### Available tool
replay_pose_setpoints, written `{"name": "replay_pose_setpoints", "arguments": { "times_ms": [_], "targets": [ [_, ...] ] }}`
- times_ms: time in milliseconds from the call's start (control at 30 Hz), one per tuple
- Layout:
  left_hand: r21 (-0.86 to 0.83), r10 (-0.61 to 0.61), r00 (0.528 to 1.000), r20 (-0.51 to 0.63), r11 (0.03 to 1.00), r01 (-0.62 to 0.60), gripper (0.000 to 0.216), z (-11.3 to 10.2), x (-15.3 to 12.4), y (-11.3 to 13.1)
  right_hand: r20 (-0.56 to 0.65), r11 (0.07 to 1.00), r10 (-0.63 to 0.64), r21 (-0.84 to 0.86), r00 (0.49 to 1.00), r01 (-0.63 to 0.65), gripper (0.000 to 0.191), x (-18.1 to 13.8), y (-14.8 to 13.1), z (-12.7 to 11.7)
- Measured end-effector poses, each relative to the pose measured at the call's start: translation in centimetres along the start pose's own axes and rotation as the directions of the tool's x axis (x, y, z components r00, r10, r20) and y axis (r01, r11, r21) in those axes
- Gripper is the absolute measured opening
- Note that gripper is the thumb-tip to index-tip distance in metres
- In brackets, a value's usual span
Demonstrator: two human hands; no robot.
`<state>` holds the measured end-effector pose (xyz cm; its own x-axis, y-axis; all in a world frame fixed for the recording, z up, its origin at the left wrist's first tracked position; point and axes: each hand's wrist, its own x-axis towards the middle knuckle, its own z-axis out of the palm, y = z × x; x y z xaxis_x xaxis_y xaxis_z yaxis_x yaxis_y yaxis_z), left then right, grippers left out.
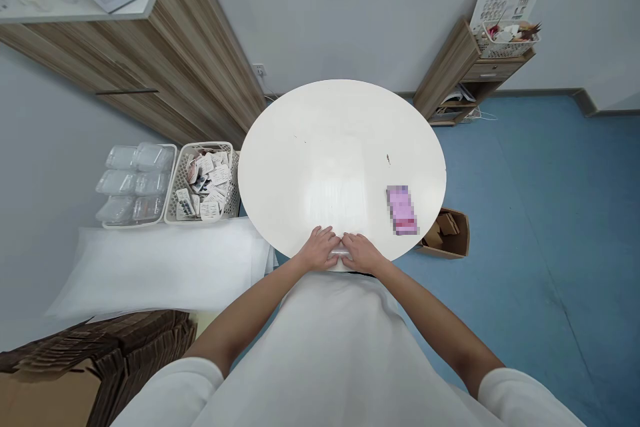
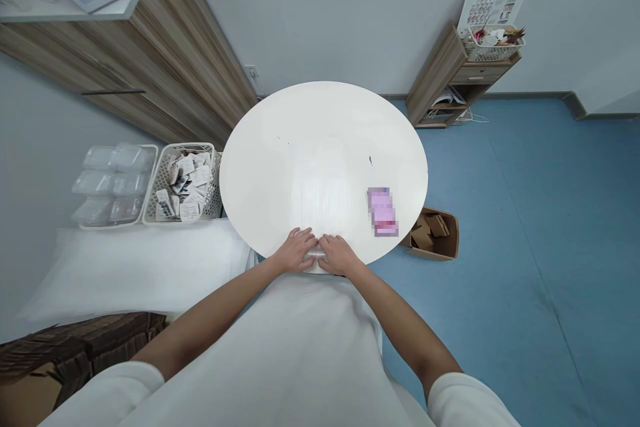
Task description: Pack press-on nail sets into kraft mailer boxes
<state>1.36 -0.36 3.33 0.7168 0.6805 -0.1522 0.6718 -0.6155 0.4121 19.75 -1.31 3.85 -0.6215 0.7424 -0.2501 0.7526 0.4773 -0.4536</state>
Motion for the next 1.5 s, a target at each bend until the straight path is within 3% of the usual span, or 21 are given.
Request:
{"name": "replay_pose_setpoints", "arguments": {
  "times_ms": [200,433,533,667,833,967,1167,1267,1400,1500],
  "targets": [
    [-0.048,-0.057,0.998,-0.030,0.997,0.056,0.029,-1.8,1.5,-1.2,-0.071,0.997,0.043,0.066,0.997,-0.039,0.025,1.3,1.3,-1.9],
    [-0.187,-0.170,0.982,0.080,0.965,0.182,0.030,-2.6,3.0,-3.1,-0.020,0.978,0.178,0.115,0.984,-0.175,0.035,3.1,2.7,-2.7],
    [-0.280,-0.261,0.961,0.089,0.920,0.276,0.033,-2.5,3.2,-3.8,-0.029,0.962,0.236,0.149,0.971,-0.229,0.040,3.4,3.1,-2.6],
    [-0.334,-0.387,0.914,0.121,0.851,0.405,0.035,-2.3,3.5,-4.4,-0.011,0.939,0.304,0.171,0.953,-0.298,0.032,3.9,4.0,-2.2],
    [-0.278,-0.456,0.884,0.103,0.840,0.466,0.029,-1.8,4.1,-4.9,-0.011,0.921,0.369,0.140,0.929,-0.364,0.029,5.3,5.1,-1.6],
    [-0.156,-0.496,0.868,-0.010,0.859,0.489,0.027,-1.1,4.4,-5.0,-0.082,0.932,0.362,0.068,0.929,-0.357,0.029,5.4,5.7,-1.1],
    [-0.081,-0.454,0.863,-0.221,0.891,0.447,0.031,-1.1,3.2,-4.4,-0.265,0.923,0.351,-0.062,0.898,-0.379,0.042,2.3,6.1,-1.0],
    [-0.032,-0.322,0.912,-0.254,0.945,0.324,0.031,-1.4,2.2,-3.7,-0.332,0.932,0.299,-0.098,0.895,-0.348,0.044,1.3,5.1,-1.5],
    [0.027,-0.158,0.976,-0.151,0.986,0.164,0.041,-1.2,1.8,-3.0,-0.191,0.988,0.048,-0.133,0.980,-0.074,0.037,2.2,3.3,-1.5],
    [0.035,-0.166,0.982,-0.091,0.985,0.170,0.046,-0.7,2.2,-3.0,-0.101,0.991,0.025,-0.128,0.995,-0.038,0.042,3.6,3.0,-0.9]
  ]
}}
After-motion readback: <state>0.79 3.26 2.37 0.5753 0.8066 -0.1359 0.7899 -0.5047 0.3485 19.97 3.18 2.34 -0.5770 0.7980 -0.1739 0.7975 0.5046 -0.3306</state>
